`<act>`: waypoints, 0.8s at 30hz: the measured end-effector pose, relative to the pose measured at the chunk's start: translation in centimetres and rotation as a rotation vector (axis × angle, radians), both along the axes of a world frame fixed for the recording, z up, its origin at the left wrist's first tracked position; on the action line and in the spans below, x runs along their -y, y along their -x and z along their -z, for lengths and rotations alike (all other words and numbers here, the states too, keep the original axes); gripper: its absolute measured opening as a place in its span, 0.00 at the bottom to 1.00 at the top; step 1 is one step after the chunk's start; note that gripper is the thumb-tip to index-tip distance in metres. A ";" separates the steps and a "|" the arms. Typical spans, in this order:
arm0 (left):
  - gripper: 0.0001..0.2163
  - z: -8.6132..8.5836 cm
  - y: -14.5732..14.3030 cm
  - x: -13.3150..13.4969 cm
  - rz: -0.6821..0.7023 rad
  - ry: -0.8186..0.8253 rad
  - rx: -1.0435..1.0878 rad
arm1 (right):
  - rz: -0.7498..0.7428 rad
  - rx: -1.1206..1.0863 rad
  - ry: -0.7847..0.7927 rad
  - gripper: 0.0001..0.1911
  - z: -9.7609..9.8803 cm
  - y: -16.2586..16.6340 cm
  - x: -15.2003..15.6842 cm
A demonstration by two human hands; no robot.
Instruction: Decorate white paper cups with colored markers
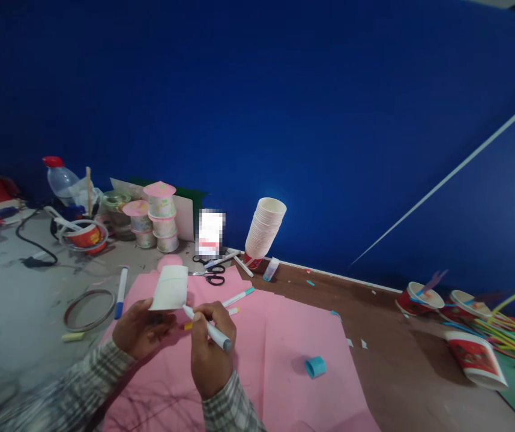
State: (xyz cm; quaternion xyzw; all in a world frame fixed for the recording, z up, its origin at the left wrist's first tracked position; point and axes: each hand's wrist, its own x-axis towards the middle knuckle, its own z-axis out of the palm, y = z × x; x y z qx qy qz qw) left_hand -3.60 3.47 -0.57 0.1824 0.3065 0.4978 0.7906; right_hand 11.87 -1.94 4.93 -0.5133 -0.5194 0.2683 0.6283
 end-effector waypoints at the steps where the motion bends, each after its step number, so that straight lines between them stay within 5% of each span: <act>1: 0.13 0.0 0.1 0.0 -0.001 0.013 0.007 | 0.006 -0.020 0.003 0.10 0.1 0.0 0.0; 24: 0.11 0.1 -1.5 1.0 0.062 -0.308 -0.210 | 0.006 0.000 -0.007 0.07 0.3 0.4 -0.1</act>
